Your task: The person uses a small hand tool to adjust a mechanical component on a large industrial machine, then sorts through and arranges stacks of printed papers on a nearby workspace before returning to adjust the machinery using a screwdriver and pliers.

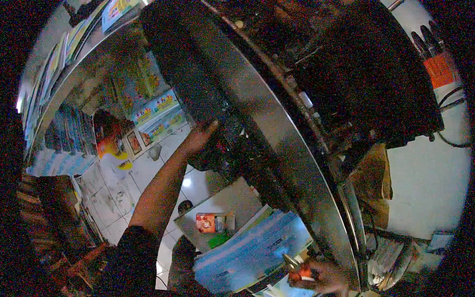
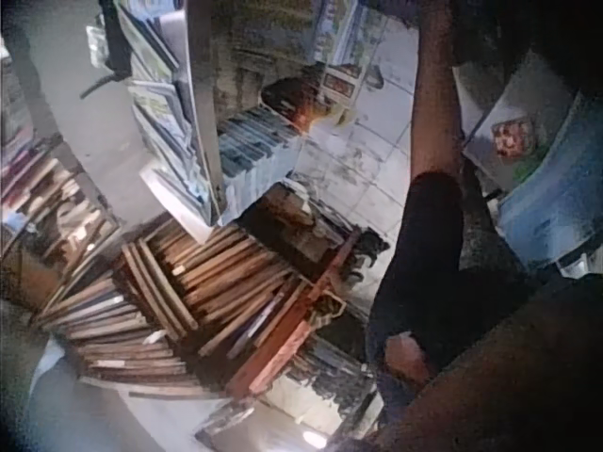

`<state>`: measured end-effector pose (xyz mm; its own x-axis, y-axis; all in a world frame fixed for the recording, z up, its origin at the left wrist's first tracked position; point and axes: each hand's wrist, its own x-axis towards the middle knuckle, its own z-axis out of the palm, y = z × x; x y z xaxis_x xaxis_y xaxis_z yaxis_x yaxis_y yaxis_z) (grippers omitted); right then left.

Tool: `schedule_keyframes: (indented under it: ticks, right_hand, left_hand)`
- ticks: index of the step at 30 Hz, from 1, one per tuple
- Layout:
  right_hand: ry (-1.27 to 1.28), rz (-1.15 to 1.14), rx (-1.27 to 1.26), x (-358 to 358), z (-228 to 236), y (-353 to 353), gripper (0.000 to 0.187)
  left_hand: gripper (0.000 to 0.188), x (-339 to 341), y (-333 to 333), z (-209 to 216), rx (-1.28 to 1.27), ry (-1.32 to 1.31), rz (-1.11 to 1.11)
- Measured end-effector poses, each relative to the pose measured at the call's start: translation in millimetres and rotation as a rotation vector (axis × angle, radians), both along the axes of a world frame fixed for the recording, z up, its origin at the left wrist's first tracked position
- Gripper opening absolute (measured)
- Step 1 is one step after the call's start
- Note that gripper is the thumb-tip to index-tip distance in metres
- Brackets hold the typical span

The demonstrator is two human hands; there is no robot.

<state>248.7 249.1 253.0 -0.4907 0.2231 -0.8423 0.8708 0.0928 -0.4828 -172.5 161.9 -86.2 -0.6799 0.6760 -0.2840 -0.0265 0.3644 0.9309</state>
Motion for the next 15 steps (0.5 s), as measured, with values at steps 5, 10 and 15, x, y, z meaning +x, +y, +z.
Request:
schedule_keyframes:
  ticks: [5,10,15]
  right_hand:
    - [-0.276,-1.174,-0.736,114.6,-11.0,5.3,0.020]
    - [-0.270,-1.312,-0.422,218.9,-57.9,-23.2,0.023]
    - [-0.228,-1.170,-0.341,215.3,-77.6,-20.0,0.024]
  left_hand:
    - [0.049,-5.5,82.0,-37.3,0.039,-0.260,0.151]
    - [0.031,-2.8,104.7,-40.5,0.202,-0.684,0.272]
    - [0.022,-21.9,109.8,-73.3,0.091,-0.543,0.317]
